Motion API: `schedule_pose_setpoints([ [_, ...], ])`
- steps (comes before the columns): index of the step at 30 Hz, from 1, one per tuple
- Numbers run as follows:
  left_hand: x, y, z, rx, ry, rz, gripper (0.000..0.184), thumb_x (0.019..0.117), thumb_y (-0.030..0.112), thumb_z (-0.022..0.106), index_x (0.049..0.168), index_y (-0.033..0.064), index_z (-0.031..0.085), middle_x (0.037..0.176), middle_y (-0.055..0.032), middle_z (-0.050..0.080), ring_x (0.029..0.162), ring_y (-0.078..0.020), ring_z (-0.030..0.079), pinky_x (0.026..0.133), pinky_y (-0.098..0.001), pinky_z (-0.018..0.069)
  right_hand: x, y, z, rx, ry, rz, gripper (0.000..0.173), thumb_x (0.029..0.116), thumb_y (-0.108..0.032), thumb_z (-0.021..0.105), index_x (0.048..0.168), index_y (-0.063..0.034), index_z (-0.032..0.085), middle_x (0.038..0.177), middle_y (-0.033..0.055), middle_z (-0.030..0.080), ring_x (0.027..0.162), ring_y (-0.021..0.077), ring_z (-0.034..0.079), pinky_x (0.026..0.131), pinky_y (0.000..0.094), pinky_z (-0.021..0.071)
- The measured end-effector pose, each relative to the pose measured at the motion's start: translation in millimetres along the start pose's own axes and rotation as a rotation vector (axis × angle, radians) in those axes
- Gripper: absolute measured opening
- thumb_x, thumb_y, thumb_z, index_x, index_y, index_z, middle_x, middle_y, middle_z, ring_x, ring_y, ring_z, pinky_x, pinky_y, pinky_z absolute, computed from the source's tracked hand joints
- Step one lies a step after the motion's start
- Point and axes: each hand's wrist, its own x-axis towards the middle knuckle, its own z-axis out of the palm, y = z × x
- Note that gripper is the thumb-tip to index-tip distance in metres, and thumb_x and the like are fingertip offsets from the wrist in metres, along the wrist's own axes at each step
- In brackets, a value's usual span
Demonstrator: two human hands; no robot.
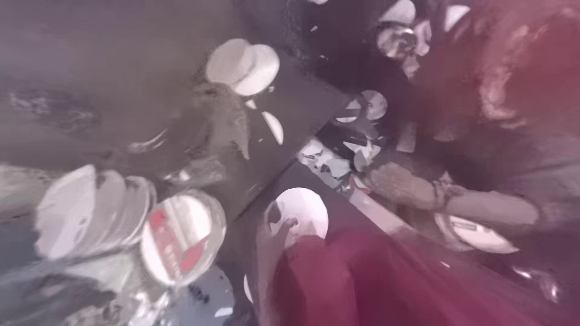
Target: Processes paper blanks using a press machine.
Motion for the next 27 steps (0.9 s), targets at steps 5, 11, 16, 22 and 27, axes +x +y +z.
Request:
schedule_pose_setpoints([
  [5, -12.4, -2.2, -7.8, -0.078, 0.096, -0.012, 0.073, 0.0855, 0.025, 0.075, 0.146, -0.0032, 0.047, 0.145, -0.0260, 0.050, 0.135, -0.0379, 0.047, 0.113, -0.0487, 0.0380, 66.8, -129.8, -44.0, 0.423, 0.120, -0.233, 0.061, 0.1023, -0.039, 0.059, 0.153, -0.0077, 0.046, 0.146, 0.0239, 0.054, 0.136, 0.0441, 0.050, 0.106, 0.0633, 0.0402],
  [11, -31.6, -14.6, -21.7, -0.234, 0.156, -0.002, 0.051, 0.0990, 0.003, 0.054, 0.147, -0.0086, 0.042, 0.140, -0.0253, 0.056, 0.128, -0.0290, 0.058, 0.107, -0.0391, 0.0477, 83.4, -173.1, -4.8, 0.329, 0.198, 0.011, 0.070, 0.0989, -0.048, 0.058, 0.154, -0.0072, 0.045, 0.152, 0.0247, 0.047, 0.140, 0.0492, 0.042, 0.106, 0.0702, 0.0347],
  [16, -52.8, -13.7, -26.3, -0.294, 0.299, 0.063, 0.059, 0.0941, 0.012, 0.066, 0.147, -0.0045, 0.045, 0.150, -0.0240, 0.047, 0.134, -0.0331, 0.053, 0.106, -0.0440, 0.0493, 89.1, -147.3, -9.3, 0.483, 0.559, -0.082, 0.031, 0.0987, -0.014, 0.061, 0.122, 0.0049, 0.068, 0.126, 0.0283, 0.064, 0.118, 0.0448, 0.062, 0.101, 0.0593, 0.0477],
  [22, -62.9, -12.3, -25.3, -0.424, 0.298, 0.107, 0.055, 0.0899, 0.009, 0.068, 0.141, -0.0027, 0.051, 0.141, -0.0165, 0.057, 0.127, -0.0189, 0.057, 0.107, -0.0362, 0.0477, 61.3, -160.3, -9.7, 0.782, 0.559, -0.322, 0.028, 0.1066, -0.017, 0.046, 0.101, 0.0008, 0.067, 0.081, 0.0049, 0.066, 0.073, 0.0071, 0.062, 0.070, 0.0267, 0.0533],
  [27, -79.9, -31.2, -41.3, -0.458, 0.478, -0.176, 0.031, 0.0937, 0.004, 0.061, 0.123, -0.0077, 0.064, 0.116, -0.0176, 0.067, 0.106, -0.0171, 0.065, 0.095, -0.0349, 0.0527, 84.3, -142.5, 5.8, 0.303, 0.397, 0.030, 0.061, 0.0999, -0.042, 0.060, 0.147, -0.0048, 0.054, 0.155, 0.0211, 0.047, 0.147, 0.0479, 0.035, 0.116, 0.0736, 0.0184],
])
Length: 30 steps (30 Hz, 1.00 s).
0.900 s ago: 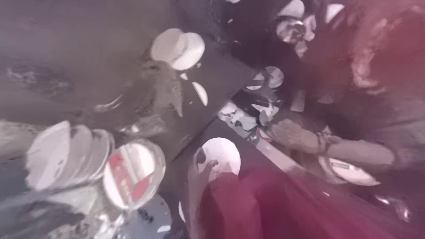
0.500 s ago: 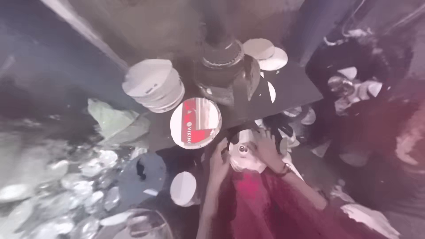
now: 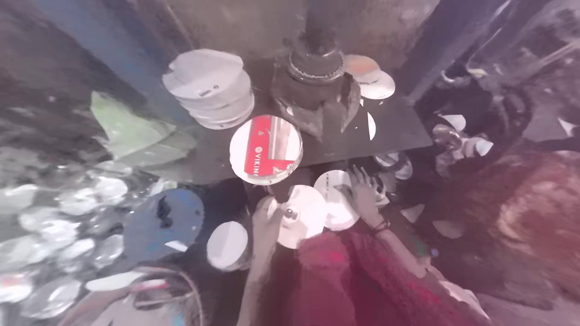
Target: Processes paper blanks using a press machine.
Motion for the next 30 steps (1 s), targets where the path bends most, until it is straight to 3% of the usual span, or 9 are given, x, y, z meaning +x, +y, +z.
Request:
schedule_pose_setpoints([
  [3, 0.9, -6.8, -10.5, -0.223, -0.012, -0.040, 0.023, 0.0997, 0.006, 0.050, 0.117, -0.0054, 0.060, 0.093, -0.0031, 0.066, 0.081, -0.0040, 0.065, 0.075, -0.0240, 0.0572, -2.4, -4.3, -5.9, 0.229, 0.289, -0.128, 0.024, 0.0982, -0.008, 0.059, 0.113, 0.0074, 0.071, 0.115, 0.0242, 0.070, 0.108, 0.0386, 0.068, 0.096, 0.0544, 0.0516],
  [6, -4.4, -11.8, -0.5, -0.332, -0.145, 0.061, 0.032, 0.0997, 0.005, 0.047, 0.129, -0.0060, 0.053, 0.111, -0.0057, 0.065, 0.095, -0.0062, 0.065, 0.084, -0.0263, 0.0568, -17.7, -22.2, -8.4, 0.698, 0.228, -0.254, 0.015, 0.0983, -0.001, 0.053, 0.101, 0.0072, 0.065, 0.088, 0.0065, 0.067, 0.079, 0.0033, 0.063, 0.075, 0.0200, 0.0548],
  [9, -7.0, -3.9, 17.9, -0.307, -0.244, 0.112, 0.047, 0.0965, 0.001, 0.050, 0.143, -0.0049, 0.047, 0.143, -0.0120, 0.055, 0.118, -0.0093, 0.060, 0.098, -0.0265, 0.0514, -24.8, -37.8, -8.3, 0.640, 0.040, -0.211, 0.030, 0.1050, -0.013, 0.047, 0.092, 0.0042, 0.067, 0.078, 0.0062, 0.064, 0.073, 0.0072, 0.060, 0.070, 0.0259, 0.0503],
  [11, -7.0, -6.4, 19.5, -0.258, -0.197, 0.072, 0.050, 0.0982, 0.003, 0.050, 0.147, -0.0043, 0.044, 0.150, -0.0153, 0.050, 0.125, -0.0133, 0.058, 0.102, -0.0296, 0.0495, -19.4, -32.4, -11.3, 0.231, 0.039, -0.109, 0.038, 0.1062, -0.028, 0.050, 0.121, 0.0014, 0.070, 0.117, 0.0185, 0.072, 0.111, 0.0284, 0.068, 0.100, 0.0471, 0.0516],
  [14, -8.0, -14.1, 4.6, -0.230, -0.112, 0.022, 0.042, 0.0994, 0.003, 0.047, 0.140, -0.0030, 0.053, 0.132, -0.0129, 0.062, 0.112, -0.0106, 0.063, 0.094, -0.0272, 0.0528, -3.7, -6.5, -0.1, -0.033, -0.013, 0.003, 0.063, 0.0989, -0.043, 0.060, 0.149, -0.0046, 0.052, 0.159, 0.0214, 0.042, 0.149, 0.0480, 0.032, 0.116, 0.0733, 0.0175],
  [18, -5.3, -22.1, -6.8, -0.340, -0.077, 0.033, 0.042, 0.0979, 0.005, 0.046, 0.139, -0.0007, 0.054, 0.132, -0.0124, 0.059, 0.110, -0.0153, 0.062, 0.090, -0.0306, 0.0552, -3.1, -2.1, -4.5, 0.262, 0.346, -0.194, 0.020, 0.0974, -0.006, 0.058, 0.107, 0.0075, 0.070, 0.103, 0.0204, 0.073, 0.096, 0.0325, 0.072, 0.088, 0.0491, 0.0572],
  [21, -7.0, -22.6, -4.3, -0.385, -0.065, 0.061, 0.044, 0.0966, 0.007, 0.046, 0.139, -0.0015, 0.052, 0.132, -0.0133, 0.058, 0.112, -0.0166, 0.060, 0.092, -0.0317, 0.0541, 4.2, 0.0, -6.2, 0.539, 0.314, -0.222, 0.019, 0.1010, -0.004, 0.051, 0.102, 0.0084, 0.065, 0.085, 0.0118, 0.067, 0.075, 0.0115, 0.064, 0.072, 0.0278, 0.0551],
  [26, -11.2, -18.7, 5.8, -0.489, -0.140, 0.085, 0.039, 0.0991, 0.000, 0.041, 0.137, -0.0055, 0.050, 0.123, -0.0092, 0.064, 0.105, -0.0105, 0.064, 0.091, -0.0287, 0.0556, -11.3, -20.8, -6.8, 0.560, 0.100, -0.247, 0.019, 0.1007, -0.007, 0.051, 0.108, 0.0054, 0.063, 0.078, 0.0069, 0.064, 0.066, 0.0084, 0.059, 0.064, 0.0268, 0.0525],
  [30, -12.5, -18.3, 6.8, -0.460, -0.078, 0.041, 0.039, 0.0975, -0.002, 0.040, 0.134, -0.0064, 0.052, 0.126, -0.0108, 0.062, 0.110, -0.0105, 0.062, 0.095, -0.0286, 0.0532, -6.0, -29.8, -24.8, 0.206, 0.016, -0.082, 0.026, 0.1028, -0.014, 0.054, 0.113, 0.0059, 0.066, 0.087, 0.0225, 0.070, 0.078, 0.0377, 0.070, 0.071, 0.0541, 0.0559],
])
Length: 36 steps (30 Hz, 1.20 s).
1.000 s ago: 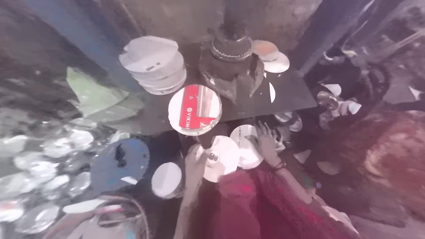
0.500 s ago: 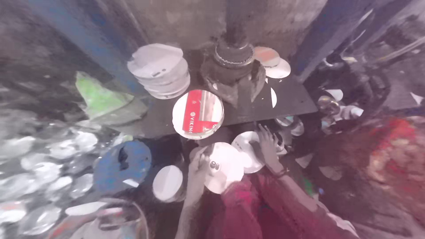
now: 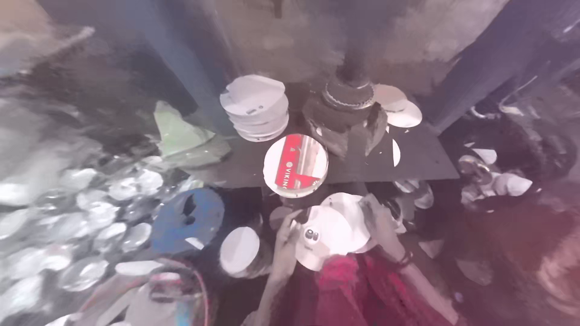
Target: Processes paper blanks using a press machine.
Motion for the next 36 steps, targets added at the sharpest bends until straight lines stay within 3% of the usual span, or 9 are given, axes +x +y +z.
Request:
schedule_pose_setpoints([
  [3, -3.7, 1.8, -13.9, 0.063, 0.143, -0.018, 0.033, 0.0961, -0.005, 0.045, 0.126, -0.0077, 0.058, 0.119, -0.0120, 0.066, 0.106, -0.0113, 0.064, 0.093, -0.0285, 0.0537, 10.2, 4.2, -10.6, -0.252, -0.108, 0.104, 0.034, 0.1003, -0.019, 0.062, 0.127, 0.0024, 0.066, 0.125, 0.0301, 0.064, 0.119, 0.0505, 0.060, 0.096, 0.0661, 0.0469],
  [10, -18.9, 12.5, -34.8, 0.039, 0.276, 0.051, 0.025, 0.0943, -0.002, 0.049, 0.118, -0.0034, 0.056, 0.088, 0.0026, 0.069, 0.074, -0.0018, 0.067, 0.067, -0.0215, 0.0582, 61.3, -91.1, -17.2, 0.011, 0.235, -0.527, 0.019, 0.0980, -0.018, 0.064, 0.100, -0.0040, 0.076, 0.096, 0.0136, 0.075, 0.094, 0.0329, 0.071, 0.085, 0.0521, 0.0550],
  [14, -30.6, 30.5, -49.9, -0.050, 0.335, 0.126, 0.021, 0.0944, -0.004, 0.044, 0.111, 0.0014, 0.056, 0.087, 0.0061, 0.068, 0.077, -0.0015, 0.067, 0.071, -0.0221, 0.0589, 126.5, -138.3, 9.5, -0.137, 0.103, -0.534, 0.055, 0.0992, -0.040, 0.063, 0.141, -0.0047, 0.059, 0.136, 0.0223, 0.061, 0.128, 0.0441, 0.055, 0.102, 0.0640, 0.0440],
  [16, -39.1, 45.7, -58.4, -0.089, 0.362, 0.164, 0.019, 0.0960, -0.001, 0.043, 0.105, 0.0058, 0.058, 0.085, 0.0079, 0.068, 0.076, -0.0009, 0.066, 0.071, -0.0208, 0.0579, 147.6, -150.5, 20.5, -0.261, -0.027, -0.438, 0.063, 0.0996, -0.050, 0.060, 0.141, -0.0027, 0.058, 0.143, 0.0227, 0.056, 0.135, 0.0465, 0.048, 0.105, 0.0686, 0.0373],
  [19, -48.3, 62.6, -76.3, -0.018, 0.441, 0.182, 0.022, 0.0968, 0.000, 0.043, 0.114, 0.0038, 0.056, 0.090, 0.0068, 0.068, 0.080, -0.0016, 0.067, 0.073, -0.0216, 0.0582, 153.6, -161.7, 16.5, -0.168, 0.038, -0.463, 0.042, 0.0988, -0.030, 0.068, 0.129, -0.0006, 0.063, 0.134, 0.0232, 0.061, 0.126, 0.0455, 0.054, 0.098, 0.0683, 0.0412],
  [23, -49.2, 70.1, -96.7, 0.060, 0.311, 0.223, 0.044, 0.0965, 0.007, 0.050, 0.140, -0.0003, 0.049, 0.123, 0.0018, 0.066, 0.105, -0.0045, 0.065, 0.091, -0.0238, 0.0560, 141.2, -153.4, 1.0, 0.293, 0.234, -0.624, 0.017, 0.1042, -0.007, 0.053, 0.118, 0.0013, 0.059, 0.092, 0.0172, 0.067, 0.073, 0.0264, 0.066, 0.065, 0.0432, 0.0568],
  [28, -38.4, 73.8, -96.9, 0.077, 0.138, 0.290, 0.025, 0.0975, 0.031, 0.063, 0.119, 0.0203, 0.069, 0.128, 0.0079, 0.066, 0.114, -0.0050, 0.063, 0.097, -0.0254, 0.0529, 61.3, -167.1, 15.5, 0.449, -0.085, -0.599, 0.020, 0.1012, -0.006, 0.053, 0.110, 0.0047, 0.068, 0.088, 0.0133, 0.071, 0.074, 0.0158, 0.068, 0.070, 0.0313, 0.0567],
  [31, -48.4, 82.6, -116.1, 0.184, 0.110, 0.268, 0.016, 0.0978, 0.024, 0.060, 0.110, 0.0280, 0.070, 0.103, 0.0163, 0.071, 0.091, 0.0037, 0.065, 0.080, -0.0162, 0.0545, 37.7, -168.9, 27.9, 0.467, -0.313, -0.654, 0.018, 0.0992, -0.008, 0.058, 0.100, 0.0052, 0.070, 0.091, 0.0159, 0.073, 0.082, 0.0201, 0.071, 0.077, 0.0334, 0.0575],
  [36, -88.1, 116.0, -141.4, 0.745, 0.071, -0.213, 0.026, 0.0966, 0.005, 0.056, 0.113, -0.0125, 0.066, 0.106, -0.0178, 0.070, 0.097, -0.0145, 0.066, 0.093, -0.0326, 0.0523, 99.7, -167.6, 19.9, 0.279, 0.025, -0.676, 0.024, 0.0951, -0.009, 0.065, 0.115, 0.0032, 0.072, 0.113, 0.0201, 0.071, 0.095, 0.0295, 0.071, 0.084, 0.0431, 0.0587],
])
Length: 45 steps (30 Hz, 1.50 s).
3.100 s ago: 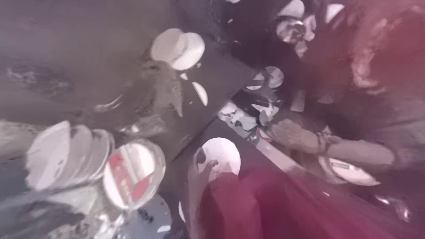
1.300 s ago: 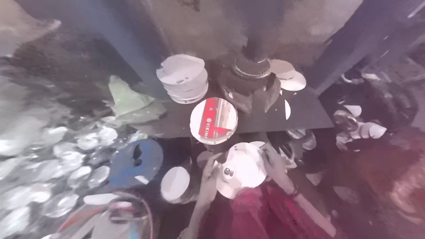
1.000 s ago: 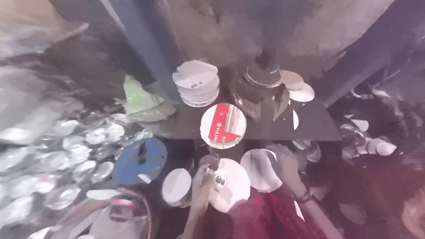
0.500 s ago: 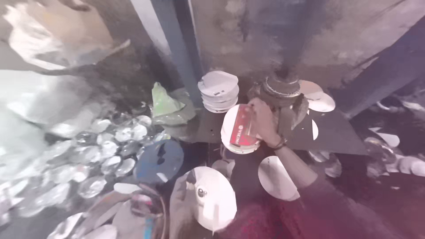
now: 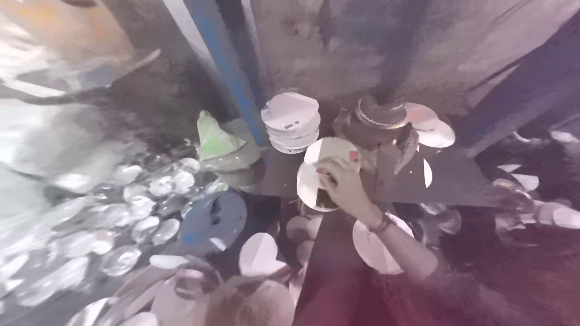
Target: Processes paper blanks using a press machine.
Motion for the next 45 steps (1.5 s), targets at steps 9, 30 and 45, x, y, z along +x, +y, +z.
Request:
schedule_pose_setpoints([
  [9, -1.5, -7.9, -8.7, 0.153, -0.286, -0.153, 0.027, 0.0997, 0.004, 0.054, 0.123, -0.0038, 0.065, 0.113, -0.0227, 0.069, 0.105, -0.0364, 0.066, 0.095, -0.0572, 0.0490, 42.4, 26.1, -31.4, -0.175, 0.032, -0.027, 0.018, 0.0987, -0.009, 0.062, 0.110, 0.0011, 0.072, 0.101, 0.0188, 0.070, 0.090, 0.0318, 0.070, 0.080, 0.0462, 0.0579],
  [30, 51.4, 33.4, 27.0, -0.506, 0.114, 0.536, 0.035, 0.1070, 0.027, 0.041, 0.116, 0.0142, 0.073, 0.117, 0.0039, 0.072, 0.109, -0.0072, 0.065, 0.098, -0.0252, 0.0523, 49.7, 38.3, -42.4, 0.108, 0.069, 0.059, 0.013, 0.1026, -0.014, 0.060, 0.111, -0.0038, 0.061, 0.087, 0.0088, 0.065, 0.071, 0.0157, 0.062, 0.064, 0.0324, 0.0537],
  [45, 67.2, 50.5, 49.5, -0.667, 0.580, 0.275, 0.056, 0.0959, 0.007, 0.050, 0.148, -0.0048, 0.033, 0.137, -0.0059, 0.053, 0.109, -0.0005, 0.061, 0.088, -0.0186, 0.0544, 40.1, 59.6, -0.6, -0.469, -0.125, 0.074, 0.045, 0.1001, -0.040, 0.063, 0.125, -0.0028, 0.067, 0.137, 0.0197, 0.059, 0.128, 0.0449, 0.053, 0.098, 0.0690, 0.0399],
])
